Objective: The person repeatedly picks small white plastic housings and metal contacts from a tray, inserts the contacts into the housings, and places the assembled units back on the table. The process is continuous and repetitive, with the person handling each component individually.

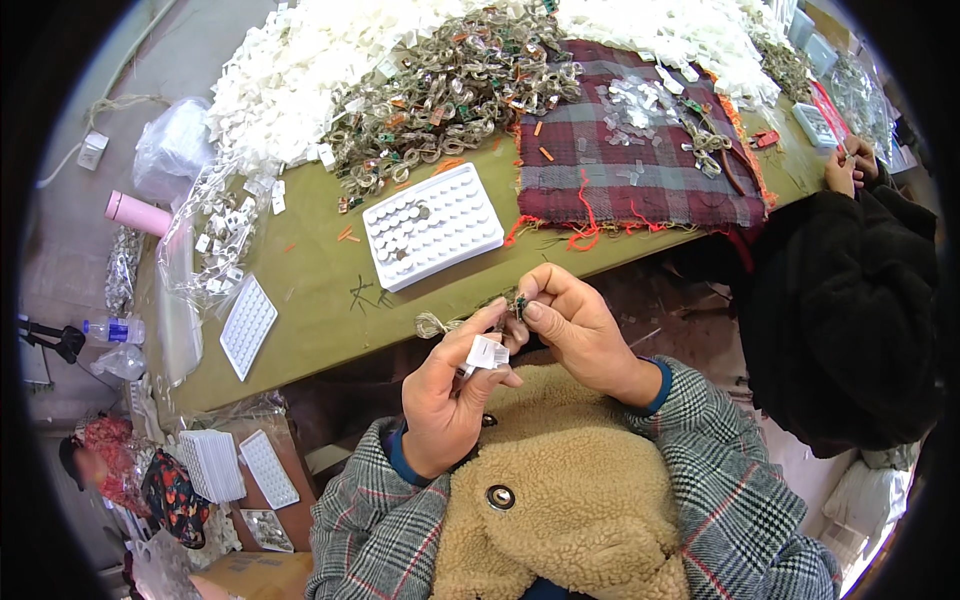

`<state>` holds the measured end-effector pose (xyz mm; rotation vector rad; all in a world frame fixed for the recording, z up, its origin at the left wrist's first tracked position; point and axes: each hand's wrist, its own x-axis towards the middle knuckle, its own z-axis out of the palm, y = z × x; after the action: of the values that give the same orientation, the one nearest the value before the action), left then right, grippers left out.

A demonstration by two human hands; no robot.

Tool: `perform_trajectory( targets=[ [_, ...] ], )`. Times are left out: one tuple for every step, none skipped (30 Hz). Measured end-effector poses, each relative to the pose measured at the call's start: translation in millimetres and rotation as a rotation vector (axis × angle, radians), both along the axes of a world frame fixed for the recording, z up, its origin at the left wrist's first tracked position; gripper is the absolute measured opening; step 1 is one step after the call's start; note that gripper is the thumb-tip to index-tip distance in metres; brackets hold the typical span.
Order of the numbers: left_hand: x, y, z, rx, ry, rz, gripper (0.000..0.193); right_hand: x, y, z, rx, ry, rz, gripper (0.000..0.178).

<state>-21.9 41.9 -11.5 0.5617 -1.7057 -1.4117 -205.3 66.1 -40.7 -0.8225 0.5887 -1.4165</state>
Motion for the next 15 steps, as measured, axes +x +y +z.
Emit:
perform_trajectory(
  targets=[
    [-1.5,-0.1,0.2,-0.014,-0.003,-0.007,0.033,0.0,1.1,-0.2,0.01,-0.005,-0.023,0.013],
    [-3.0,-0.1,0.2,-0.014,-0.003,-0.015,0.034,0.4,2.7,-0.3,0.013,-0.017,-0.046,0.012],
    [-4.2,0.5,-0.1,-0.014,0.0,-0.011,0.033,0.7,4.0,-0.5,0.024,-0.028,-0.062,0.012],
    [-5.4,1.3,-0.6,-0.001,0.006,-0.006,0.033,1.6,5.2,-0.9,0.004,-0.005,-0.098,0.012],
    [-6.2,2.1,-1.2,0.009,0.018,-0.003,0.033,2.2,6.6,-1.4,-0.009,0.019,-0.126,0.011],
    [-6.8,2.9,-1.7,0.033,0.017,0.002,0.032,3.0,7.4,-2.0,-0.021,0.033,-0.146,0.011],
    [-7.0,3.4,-2.0,0.053,0.02,0.005,0.031,3.8,8.7,-2.3,-0.023,0.054,-0.159,0.011],
    [-7.0,3.9,-2.0,0.076,0.025,0.009,0.03,4.0,9.4,-2.4,-0.024,0.065,-0.165,0.011],
    [-7.5,4.1,-2.2,0.095,0.017,0.009,0.029,4.3,9.8,-2.2,-0.048,0.055,-0.173,0.011],
    [-8.0,3.9,-2.4,0.118,0.013,0.01,0.028,3.7,10.6,-1.2,-0.024,0.093,-0.179,0.011],
    [-8.3,4.1,-2.4,0.14,0.015,0.009,0.027,3.0,10.7,0.3,-0.024,0.111,-0.187,0.011],
    [-8.2,4.0,-2.2,0.215,0.04,0.03,0.027,2.8,10.5,2.5,-0.024,0.13,-0.196,0.011],
    [-7.6,4.1,-2.0,0.289,0.072,0.048,0.026,0.5,10.9,5.8,-0.001,0.118,-0.167,0.012],
    [-6.8,4.2,-1.8,0.362,0.104,0.066,0.025,-2.7,11.5,10.0,0.022,0.108,-0.138,0.012],
    [-5.8,1.9,-2.3,0.417,0.126,0.088,0.025,-4.0,12.0,14.6,0.026,0.077,-0.11,0.013]
  ],
)
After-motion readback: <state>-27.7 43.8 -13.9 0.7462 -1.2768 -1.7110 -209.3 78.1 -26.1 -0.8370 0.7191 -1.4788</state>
